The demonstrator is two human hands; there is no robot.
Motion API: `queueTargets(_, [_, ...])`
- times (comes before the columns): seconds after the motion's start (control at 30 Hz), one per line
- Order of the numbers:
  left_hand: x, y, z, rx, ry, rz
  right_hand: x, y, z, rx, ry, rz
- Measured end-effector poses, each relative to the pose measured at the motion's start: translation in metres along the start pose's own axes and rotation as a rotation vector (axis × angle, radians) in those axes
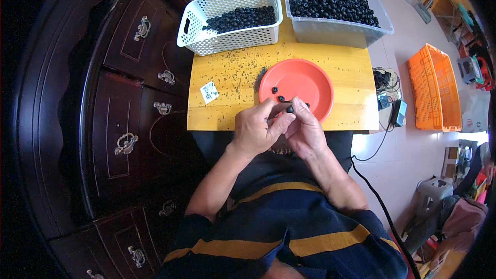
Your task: Sorting and trimming small black plastic parts from a large bin into baskets.
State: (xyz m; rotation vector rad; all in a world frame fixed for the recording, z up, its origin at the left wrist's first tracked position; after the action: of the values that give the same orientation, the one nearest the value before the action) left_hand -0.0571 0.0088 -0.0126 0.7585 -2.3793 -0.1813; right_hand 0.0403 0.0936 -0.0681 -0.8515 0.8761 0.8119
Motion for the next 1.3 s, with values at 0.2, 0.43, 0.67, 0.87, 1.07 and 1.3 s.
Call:
queueTargets(0.2, [0.008, -0.003, -0.001, 0.012, -0.005, -0.087, -0.007, 0.001, -0.002, -0.013, 0.003, 0.124])
queueTargets(0.43, [0.010, -0.004, -0.001, -0.044, 0.102, -0.089, -0.012, -0.001, -0.010, -0.030, -0.045, 0.125])
queueTargets(0.67, [0.007, -0.009, 0.000, -0.090, 0.185, -0.094, 0.000, 0.001, -0.015, -0.003, -0.146, 0.032])
queueTargets(0.87, [0.006, -0.012, 0.011, -0.086, 0.196, -0.103, -0.012, 0.000, -0.016, -0.013, -0.215, -0.090])
queueTargets(1.07, [0.023, -0.018, 0.014, 0.116, -0.321, -0.157, -0.029, 0.028, -0.015, -0.004, -0.229, 0.064])
queueTargets(1.3, [0.032, -0.052, 0.038, 0.357, -0.324, -0.164, -0.082, 0.152, 0.028, 0.212, -0.458, 0.102])
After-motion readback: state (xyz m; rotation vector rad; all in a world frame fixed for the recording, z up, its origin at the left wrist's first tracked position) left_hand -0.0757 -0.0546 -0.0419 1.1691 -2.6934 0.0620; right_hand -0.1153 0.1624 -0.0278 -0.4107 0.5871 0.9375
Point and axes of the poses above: each hand's wrist, its own y-axis towards the middle knuckle, its own x-axis out of the back of the hand, z = x × y, the point moved 3 cm from there along y, towards the middle knuckle, and after that the axes turned 8 degrees about -y, right-handed, at the moved point
